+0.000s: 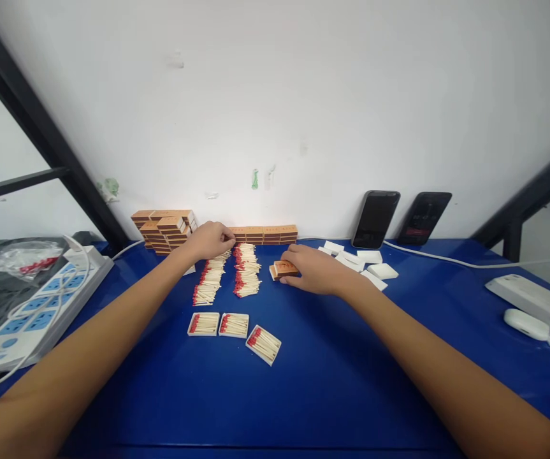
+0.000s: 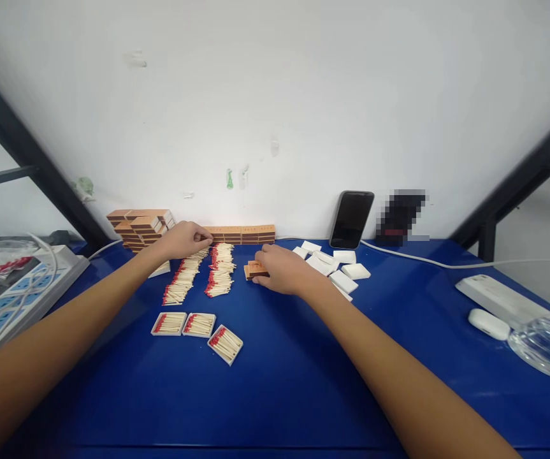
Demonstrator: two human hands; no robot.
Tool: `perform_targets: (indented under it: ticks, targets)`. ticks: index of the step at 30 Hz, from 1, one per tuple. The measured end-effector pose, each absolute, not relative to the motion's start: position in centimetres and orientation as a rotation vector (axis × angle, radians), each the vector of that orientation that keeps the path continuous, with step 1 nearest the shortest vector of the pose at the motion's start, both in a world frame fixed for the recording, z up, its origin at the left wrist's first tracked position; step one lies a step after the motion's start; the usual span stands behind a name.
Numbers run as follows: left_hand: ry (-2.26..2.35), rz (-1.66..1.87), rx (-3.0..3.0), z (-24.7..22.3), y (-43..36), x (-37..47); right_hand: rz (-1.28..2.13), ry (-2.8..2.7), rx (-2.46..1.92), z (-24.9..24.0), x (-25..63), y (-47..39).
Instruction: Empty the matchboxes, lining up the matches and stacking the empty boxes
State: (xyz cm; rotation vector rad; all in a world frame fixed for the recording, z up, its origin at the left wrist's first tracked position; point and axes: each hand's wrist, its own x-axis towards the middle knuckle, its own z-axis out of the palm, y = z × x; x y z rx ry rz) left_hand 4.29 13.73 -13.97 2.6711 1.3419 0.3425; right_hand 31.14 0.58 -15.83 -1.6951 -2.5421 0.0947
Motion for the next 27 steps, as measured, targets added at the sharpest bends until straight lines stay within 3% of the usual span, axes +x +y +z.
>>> perform_targets:
  ticks: [12, 19, 27]
  targets:
    - [1.165, 0.534, 2.691, -13.8, 12.5, 5.9, 0.061, -2.416, -1.842, -15.5, 31.9, 1.3]
    - [0.76, 0.537, 2.765, -13.6, 9.2, 8.1, 0.276, -2.28, -1.523, -15.2, 32.1, 1.6]
    - [0.783, 0.643, 2.515, -13.6, 7.9, 8.7, 0.266, -2.279, -1.402, -14.8, 31.7, 1.2]
